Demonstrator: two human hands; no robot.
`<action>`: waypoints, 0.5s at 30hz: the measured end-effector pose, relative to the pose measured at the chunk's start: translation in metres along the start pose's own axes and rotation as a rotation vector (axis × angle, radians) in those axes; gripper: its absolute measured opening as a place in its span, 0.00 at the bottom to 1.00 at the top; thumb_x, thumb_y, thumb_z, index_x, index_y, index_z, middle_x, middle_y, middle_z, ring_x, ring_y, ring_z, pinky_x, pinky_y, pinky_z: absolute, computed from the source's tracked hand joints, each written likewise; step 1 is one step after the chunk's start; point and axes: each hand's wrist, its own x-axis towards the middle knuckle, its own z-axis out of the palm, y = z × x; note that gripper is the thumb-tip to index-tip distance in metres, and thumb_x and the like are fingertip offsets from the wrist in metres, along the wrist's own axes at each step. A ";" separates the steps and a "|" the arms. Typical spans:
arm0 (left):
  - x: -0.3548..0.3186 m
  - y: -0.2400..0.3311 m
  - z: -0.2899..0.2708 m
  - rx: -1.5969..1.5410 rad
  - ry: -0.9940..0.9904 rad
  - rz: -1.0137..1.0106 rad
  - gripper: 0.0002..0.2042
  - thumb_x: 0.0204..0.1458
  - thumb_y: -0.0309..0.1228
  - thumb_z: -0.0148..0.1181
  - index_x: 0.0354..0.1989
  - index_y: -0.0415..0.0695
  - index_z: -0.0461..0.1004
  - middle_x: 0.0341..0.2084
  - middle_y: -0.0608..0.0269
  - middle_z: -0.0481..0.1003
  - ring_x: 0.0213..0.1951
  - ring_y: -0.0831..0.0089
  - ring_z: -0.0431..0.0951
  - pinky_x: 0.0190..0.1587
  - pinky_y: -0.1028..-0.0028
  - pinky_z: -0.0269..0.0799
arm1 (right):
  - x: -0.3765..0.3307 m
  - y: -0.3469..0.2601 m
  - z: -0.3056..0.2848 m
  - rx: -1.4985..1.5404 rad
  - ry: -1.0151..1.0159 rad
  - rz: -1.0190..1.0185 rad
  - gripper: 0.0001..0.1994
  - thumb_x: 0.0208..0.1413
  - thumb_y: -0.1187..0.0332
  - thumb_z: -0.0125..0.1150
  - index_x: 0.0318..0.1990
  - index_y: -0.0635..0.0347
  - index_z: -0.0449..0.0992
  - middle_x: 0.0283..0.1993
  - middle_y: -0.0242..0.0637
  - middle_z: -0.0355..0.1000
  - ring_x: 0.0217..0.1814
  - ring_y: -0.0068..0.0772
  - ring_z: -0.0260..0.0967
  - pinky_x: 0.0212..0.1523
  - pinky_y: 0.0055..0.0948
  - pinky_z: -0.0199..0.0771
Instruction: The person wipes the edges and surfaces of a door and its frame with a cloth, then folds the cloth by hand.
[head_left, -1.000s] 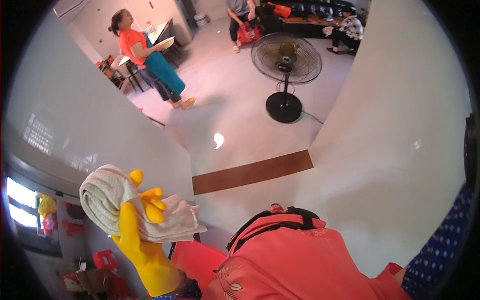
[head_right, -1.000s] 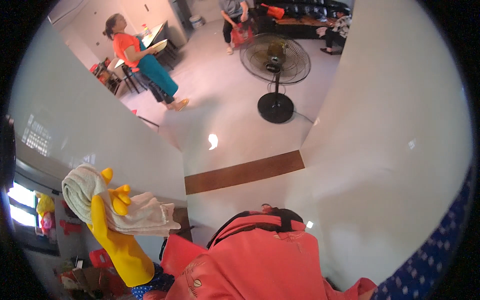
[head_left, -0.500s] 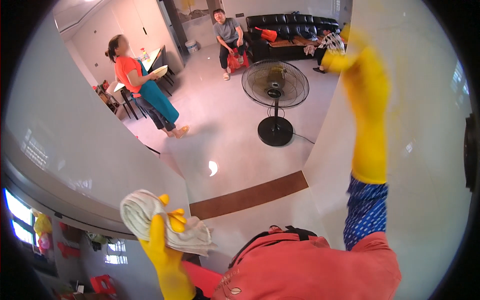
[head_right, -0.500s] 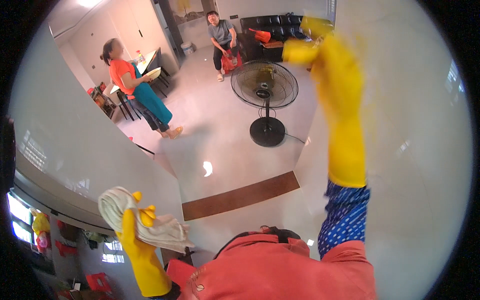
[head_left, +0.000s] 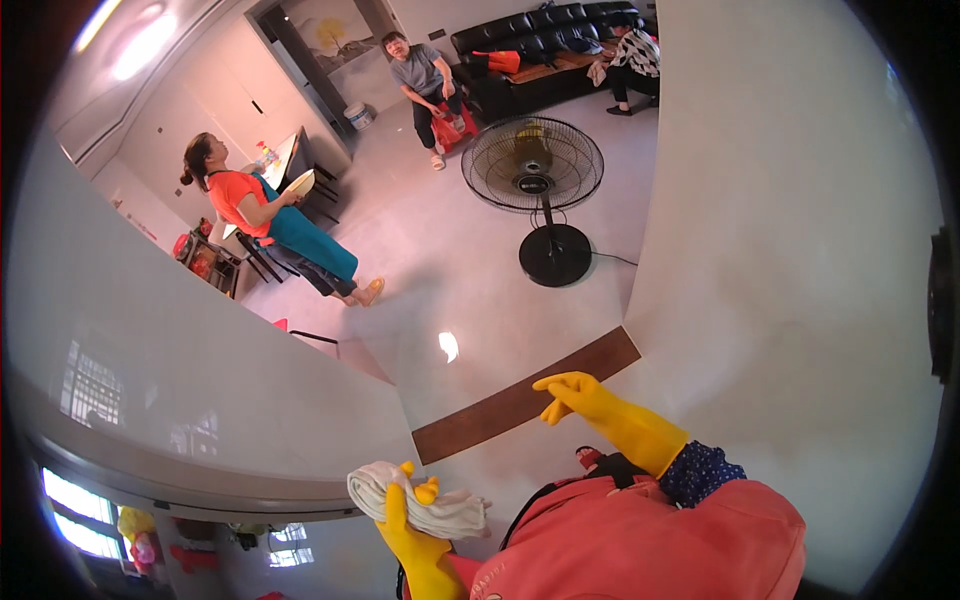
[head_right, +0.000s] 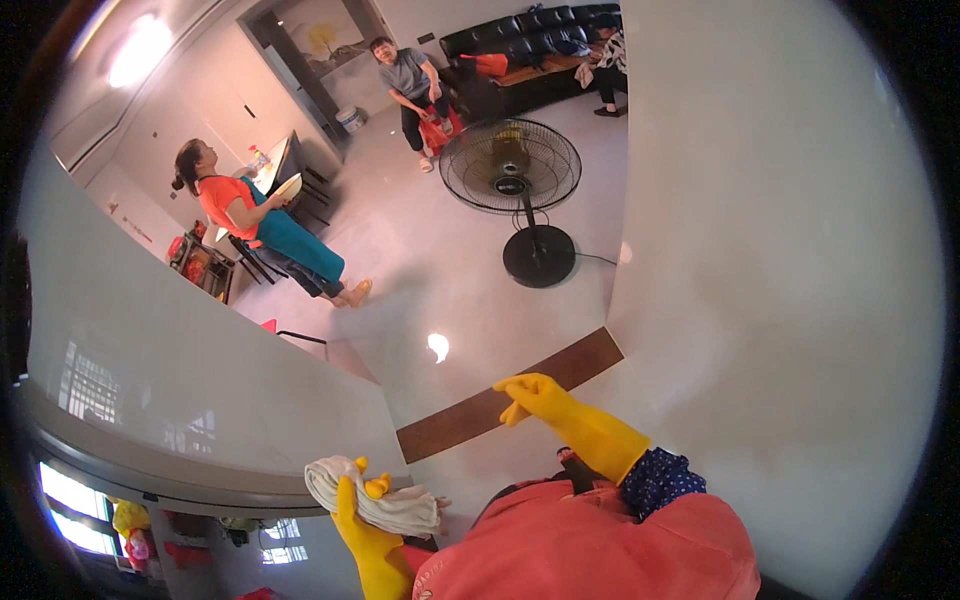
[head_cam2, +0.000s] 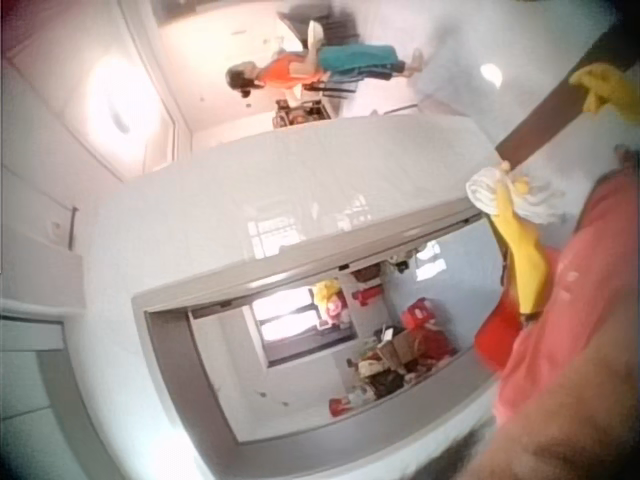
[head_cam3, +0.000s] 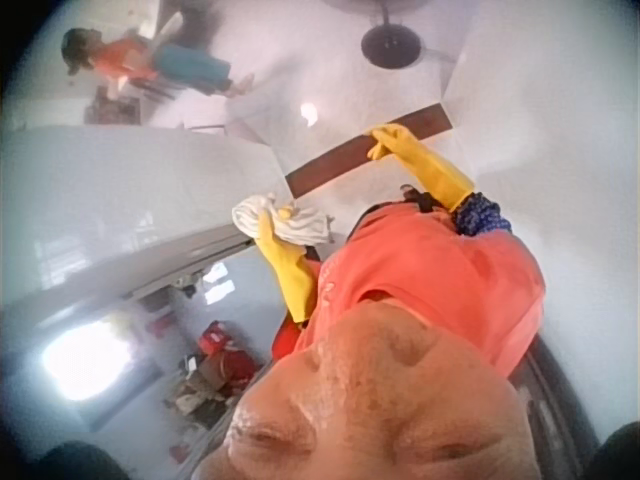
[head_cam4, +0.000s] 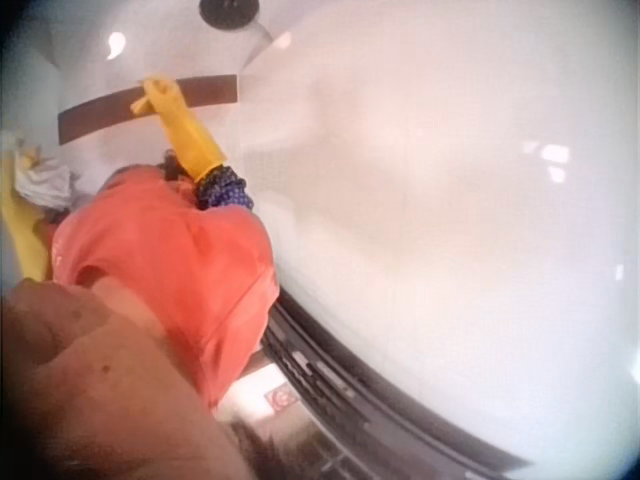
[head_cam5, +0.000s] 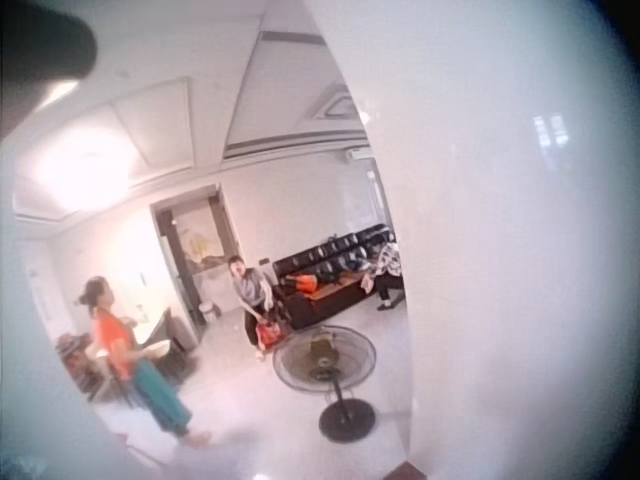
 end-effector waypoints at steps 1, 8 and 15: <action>0.006 -0.006 0.003 -0.016 -0.011 -0.031 0.16 0.62 0.36 0.55 0.51 0.37 0.70 0.29 0.52 0.78 0.31 0.64 0.81 0.38 0.64 0.80 | 0.006 -0.001 -0.001 0.008 0.004 0.000 0.17 0.68 0.64 0.51 0.56 0.65 0.72 0.28 0.43 0.78 0.32 0.37 0.79 0.41 0.31 0.79; 0.021 -0.021 0.049 0.017 0.007 -0.012 0.18 0.62 0.38 0.55 0.53 0.37 0.70 0.31 0.54 0.79 0.33 0.63 0.82 0.35 0.64 0.80 | 0.029 -0.003 0.004 -0.407 -0.117 0.012 0.16 0.64 0.66 0.54 0.55 0.67 0.73 0.30 0.38 0.76 0.31 0.28 0.77 0.36 0.27 0.75; 0.034 -0.016 0.013 -0.029 0.093 -0.039 0.19 0.62 0.39 0.54 0.56 0.39 0.69 0.30 0.56 0.78 0.35 0.64 0.81 0.35 0.66 0.80 | 0.040 0.008 0.034 -0.752 -0.210 0.086 0.19 0.62 0.62 0.56 0.54 0.65 0.75 0.37 0.42 0.77 0.31 0.29 0.78 0.37 0.29 0.75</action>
